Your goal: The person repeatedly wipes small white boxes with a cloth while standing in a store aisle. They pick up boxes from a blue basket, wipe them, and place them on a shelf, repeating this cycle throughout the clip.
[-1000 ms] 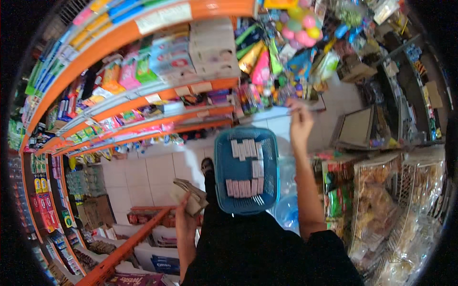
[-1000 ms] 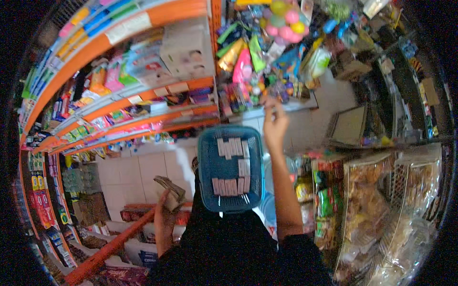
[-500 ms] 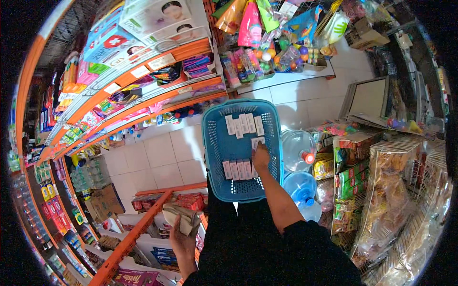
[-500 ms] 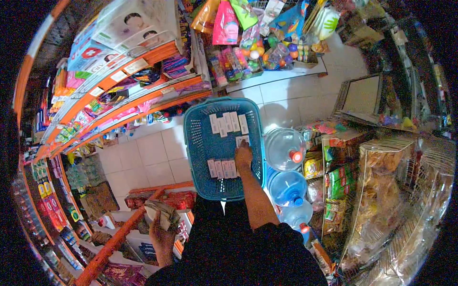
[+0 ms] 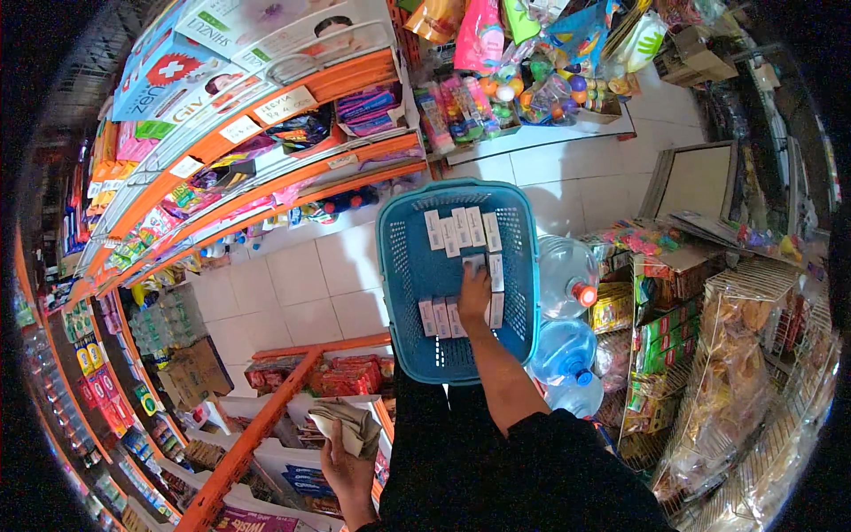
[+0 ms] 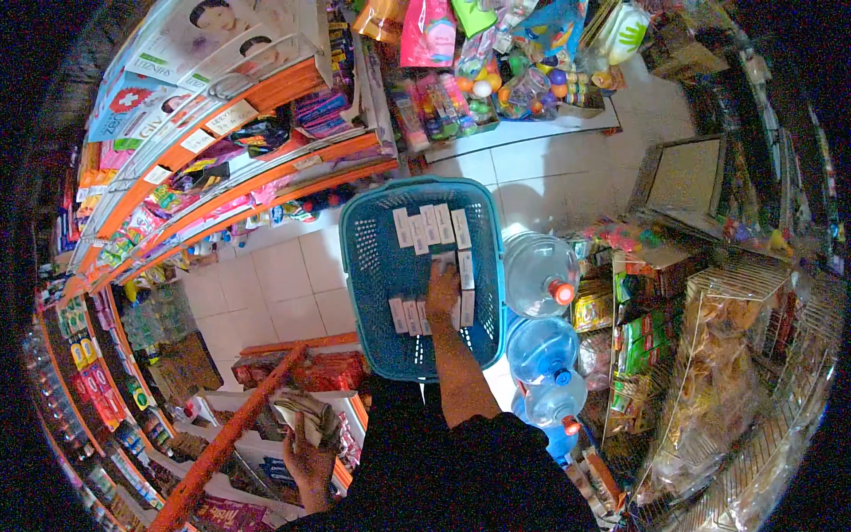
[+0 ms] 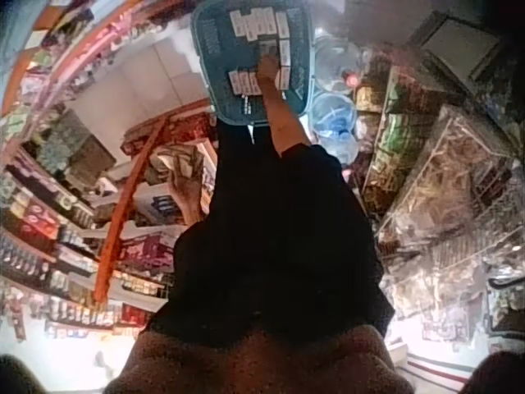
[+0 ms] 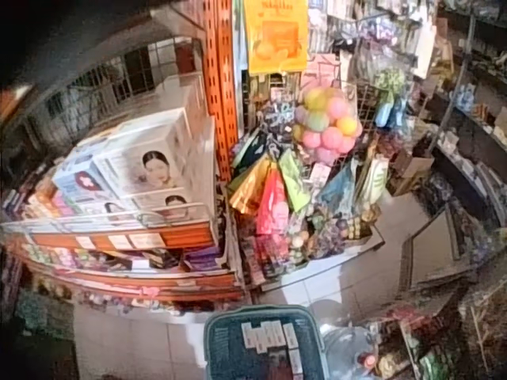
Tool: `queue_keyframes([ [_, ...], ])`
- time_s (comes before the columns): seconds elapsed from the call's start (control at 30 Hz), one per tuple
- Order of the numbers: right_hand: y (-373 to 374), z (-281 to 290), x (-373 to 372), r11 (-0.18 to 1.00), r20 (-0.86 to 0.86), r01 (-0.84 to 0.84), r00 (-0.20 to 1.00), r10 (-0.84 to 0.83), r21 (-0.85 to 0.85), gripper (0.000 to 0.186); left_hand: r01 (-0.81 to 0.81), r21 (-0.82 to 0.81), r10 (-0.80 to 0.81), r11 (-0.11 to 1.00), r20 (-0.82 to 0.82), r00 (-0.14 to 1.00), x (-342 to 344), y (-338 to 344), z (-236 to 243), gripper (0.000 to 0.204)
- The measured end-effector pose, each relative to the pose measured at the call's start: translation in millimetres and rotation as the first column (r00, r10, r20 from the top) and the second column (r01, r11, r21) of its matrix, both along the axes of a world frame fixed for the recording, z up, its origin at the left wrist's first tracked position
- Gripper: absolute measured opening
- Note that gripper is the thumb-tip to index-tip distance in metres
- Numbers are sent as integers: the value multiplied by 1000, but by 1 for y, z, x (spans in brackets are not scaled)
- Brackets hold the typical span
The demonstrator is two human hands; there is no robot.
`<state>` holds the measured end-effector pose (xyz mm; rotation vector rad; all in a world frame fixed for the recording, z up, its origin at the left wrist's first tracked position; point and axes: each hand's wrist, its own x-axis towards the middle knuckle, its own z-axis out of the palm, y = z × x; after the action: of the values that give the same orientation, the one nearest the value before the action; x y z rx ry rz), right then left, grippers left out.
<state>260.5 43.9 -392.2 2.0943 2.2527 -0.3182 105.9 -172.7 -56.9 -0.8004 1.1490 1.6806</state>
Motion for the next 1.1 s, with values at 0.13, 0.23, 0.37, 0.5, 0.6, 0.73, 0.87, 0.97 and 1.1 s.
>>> queue_keyframes([
  [0.13, 16, 56, 5, 957, -416, 250, 863, -288, -146, 58, 170, -20, -171, 985, -111, 979, 3, 0, 0, 52],
  [0.23, 18, 126, -1, 777, -755, 497, 314, -576, -386, 54, 486, -113, -493, 867, -336, 802, 4, 8, -4, 52],
  [0.37, 9, 223, -3, 861, -869, 123, -64, -490, -494, 38, 514, -159, -534, 843, -362, 764, 11, 48, 14, 53],
  [0.5, -17, 339, -13, 761, -801, -370, -68, -595, -533, 25, 591, 95, -482, 801, -483, 731, 14, 68, 27, 50],
  [0.6, -36, 392, -11, 804, -978, -586, 208, 26, -103, 25, 545, 179, -454, 819, -378, 807, 14, 79, 66, 46],
  [0.73, -16, 430, -10, 932, -955, -356, 295, 36, -75, 45, 649, 166, -547, 743, -409, 730, 12, 76, 98, 45],
  [0.87, -4, 426, -12, 755, -964, -632, 266, -4, -177, 56, 734, 181, -590, 655, -484, 646, 16, 71, 114, 48],
  [0.97, 7, 450, -8, 675, -970, -725, 237, 59, -136, 58, 825, 122, -652, 553, -553, 519, 16, 67, 124, 51],
  [1.1, 8, 425, -10, 804, -880, -582, 314, 356, 117, 47, 868, 161, -673, 470, -570, 471, 20, 71, 126, 50],
])
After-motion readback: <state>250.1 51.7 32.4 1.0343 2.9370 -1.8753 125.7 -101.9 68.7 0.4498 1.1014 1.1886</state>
